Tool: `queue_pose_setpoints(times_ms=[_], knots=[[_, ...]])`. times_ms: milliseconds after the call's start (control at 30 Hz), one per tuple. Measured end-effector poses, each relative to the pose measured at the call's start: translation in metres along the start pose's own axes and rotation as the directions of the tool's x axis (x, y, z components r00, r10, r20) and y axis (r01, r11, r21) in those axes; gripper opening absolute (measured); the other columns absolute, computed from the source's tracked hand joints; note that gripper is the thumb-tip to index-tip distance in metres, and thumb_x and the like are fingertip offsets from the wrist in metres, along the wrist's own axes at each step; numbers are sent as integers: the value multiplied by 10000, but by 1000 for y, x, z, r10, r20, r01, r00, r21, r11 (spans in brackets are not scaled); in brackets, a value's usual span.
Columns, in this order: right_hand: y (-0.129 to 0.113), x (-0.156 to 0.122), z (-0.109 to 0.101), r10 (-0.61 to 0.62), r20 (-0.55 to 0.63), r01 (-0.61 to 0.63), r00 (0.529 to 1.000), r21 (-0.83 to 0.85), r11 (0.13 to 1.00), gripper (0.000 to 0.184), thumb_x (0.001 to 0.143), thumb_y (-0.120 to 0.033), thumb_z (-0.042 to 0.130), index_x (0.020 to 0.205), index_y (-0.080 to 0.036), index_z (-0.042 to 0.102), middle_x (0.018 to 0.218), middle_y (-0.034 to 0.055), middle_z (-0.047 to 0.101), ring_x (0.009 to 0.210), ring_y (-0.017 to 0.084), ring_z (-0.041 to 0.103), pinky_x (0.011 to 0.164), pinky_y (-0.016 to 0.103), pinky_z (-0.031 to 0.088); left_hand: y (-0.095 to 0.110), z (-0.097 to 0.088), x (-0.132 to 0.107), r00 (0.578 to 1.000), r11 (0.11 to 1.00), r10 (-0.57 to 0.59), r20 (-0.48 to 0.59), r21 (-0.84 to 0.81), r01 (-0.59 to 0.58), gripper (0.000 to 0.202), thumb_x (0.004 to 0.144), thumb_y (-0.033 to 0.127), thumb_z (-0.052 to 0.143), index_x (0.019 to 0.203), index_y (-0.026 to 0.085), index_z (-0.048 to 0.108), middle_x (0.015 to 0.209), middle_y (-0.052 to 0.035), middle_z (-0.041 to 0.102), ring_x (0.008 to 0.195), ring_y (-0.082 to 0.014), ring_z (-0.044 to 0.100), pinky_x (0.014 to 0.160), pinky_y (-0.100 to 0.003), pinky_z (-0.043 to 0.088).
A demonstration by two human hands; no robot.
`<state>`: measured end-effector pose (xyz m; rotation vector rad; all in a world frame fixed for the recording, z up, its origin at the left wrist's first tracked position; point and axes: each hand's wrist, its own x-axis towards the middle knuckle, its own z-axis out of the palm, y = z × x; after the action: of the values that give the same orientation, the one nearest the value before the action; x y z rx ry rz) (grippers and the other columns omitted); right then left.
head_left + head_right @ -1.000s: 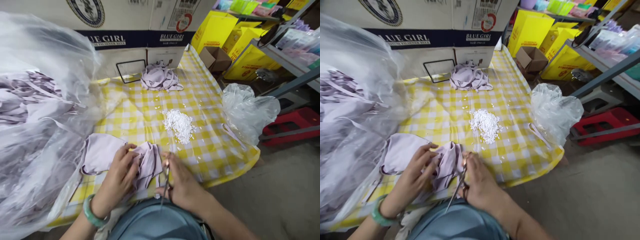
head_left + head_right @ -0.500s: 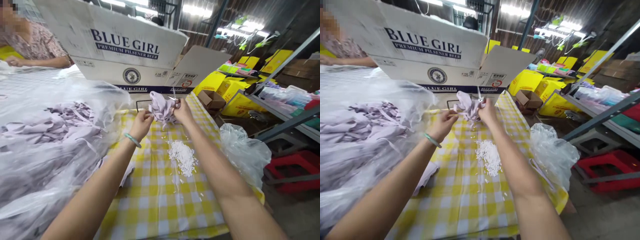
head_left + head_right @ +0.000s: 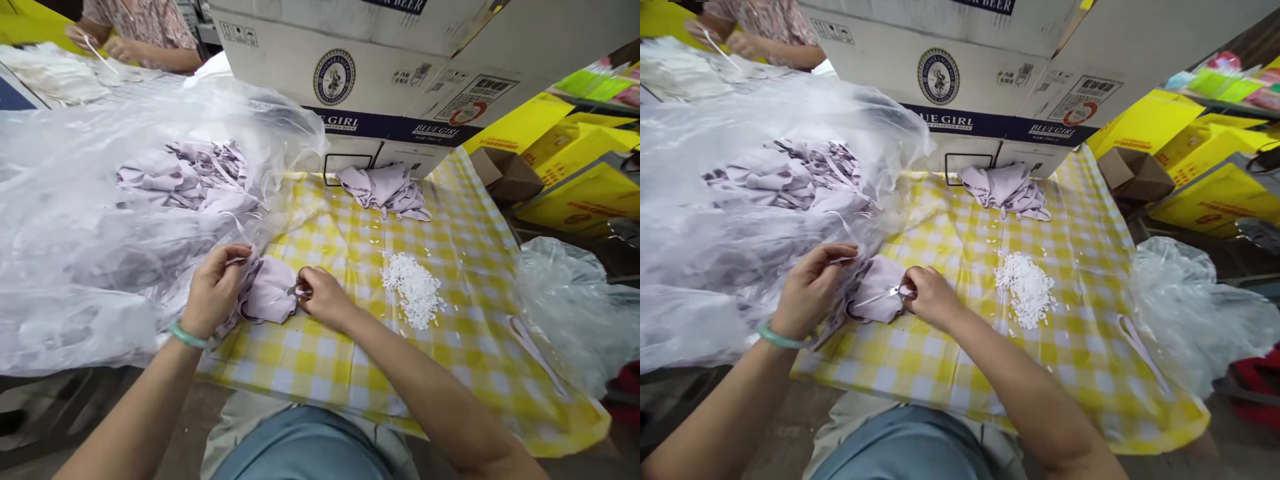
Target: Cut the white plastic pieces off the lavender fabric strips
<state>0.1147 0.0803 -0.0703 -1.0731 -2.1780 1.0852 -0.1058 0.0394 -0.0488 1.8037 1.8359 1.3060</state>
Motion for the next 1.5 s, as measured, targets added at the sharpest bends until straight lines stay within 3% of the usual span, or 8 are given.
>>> queue_pose_setpoints(times_ms=[300, 567, 733, 900, 1133, 1233, 1333, 1500], knots=[[30, -120, -60, 478, -388, -499, 788, 52, 865, 182, 677, -231, 581, 849, -240, 519, 804, 0, 666, 751, 192, 639, 715, 321, 494, 0, 28, -10, 893, 871, 259, 369, 309, -381, 373, 862, 108, 424, 1152, 114, 658, 1200, -170, 664, 1095, -310, 611, 972, -503, 494], [6, -119, -54, 350, -541, -308, 764, 171, 936, 192, 781, -268, 636, 932, -251, 518, 1098, 66, 690, 1060, 227, 645, 949, 400, 477, 38, 16, -22, 887, 791, 173, 428, 477, -384, 295, 922, 240, 481, 1141, 164, 663, 1189, -148, 638, 1010, -324, 597, 872, -478, 483], [-3, -99, -38, 333, -481, -255, 811, 221, 941, 263, 780, -352, 707, 902, -252, 497, 1061, 58, 690, 984, 214, 662, 905, 376, 499, 51, 64, -5, 904, 995, -50, 424, 104, 6, 30, 776, 192, 595, 749, 179, 601, 1014, -147, 631, 1073, -344, 541, 927, -503, 420], [-6, -71, -28, 294, -443, -224, 847, 205, 953, 277, 767, -314, 716, 966, -246, 536, 1108, 63, 684, 987, 209, 654, 909, 363, 500, 66, 72, 4, 840, 962, -106, 533, -158, 221, 138, 847, 303, 483, 750, 205, 472, 657, -15, 522, 594, -162, 521, 573, -295, 454], [-2, -44, -25, 329, -383, -137, 863, 451, 882, 226, 648, -177, 619, 853, -233, 540, 814, -19, 641, 735, 154, 612, 654, 259, 491, 82, 40, -13, 495, 421, -193, 847, -384, 822, 287, 814, 407, 646, 713, 173, 516, 557, 60, 369, 438, -47, 230, 406, -190, 159], [-6, -46, -43, 310, -384, -56, 870, 548, 835, 219, 630, -157, 617, 832, -226, 570, 810, -24, 634, 752, 147, 607, 684, 253, 493, 81, 36, -21, 438, 421, -159, 885, -340, 841, 302, 833, 453, 666, 765, 163, 615, 536, 72, 325, 450, -54, 224, 422, -192, 176], [-11, -47, -51, 320, -339, -62, 885, 595, 802, 155, 644, -179, 652, 785, -213, 596, 756, -30, 622, 702, 134, 590, 676, 253, 486, 87, 33, -23, 515, 585, -56, 855, -390, 711, 304, 902, 461, 596, 844, 180, 698, 583, 32, 408, 497, -88, 345, 461, -216, 301], [-25, -45, -13, 450, -261, -126, 854, 735, 666, 245, 641, -325, 756, 760, -212, 575, 668, -36, 602, 595, 129, 556, 589, 265, 489, 107, 36, -20, 878, 755, 105, 467, -612, 235, 221, 933, 333, 596, 829, 199, 737, 1065, -97, 607, 1061, -229, 540, 901, -337, 476]])
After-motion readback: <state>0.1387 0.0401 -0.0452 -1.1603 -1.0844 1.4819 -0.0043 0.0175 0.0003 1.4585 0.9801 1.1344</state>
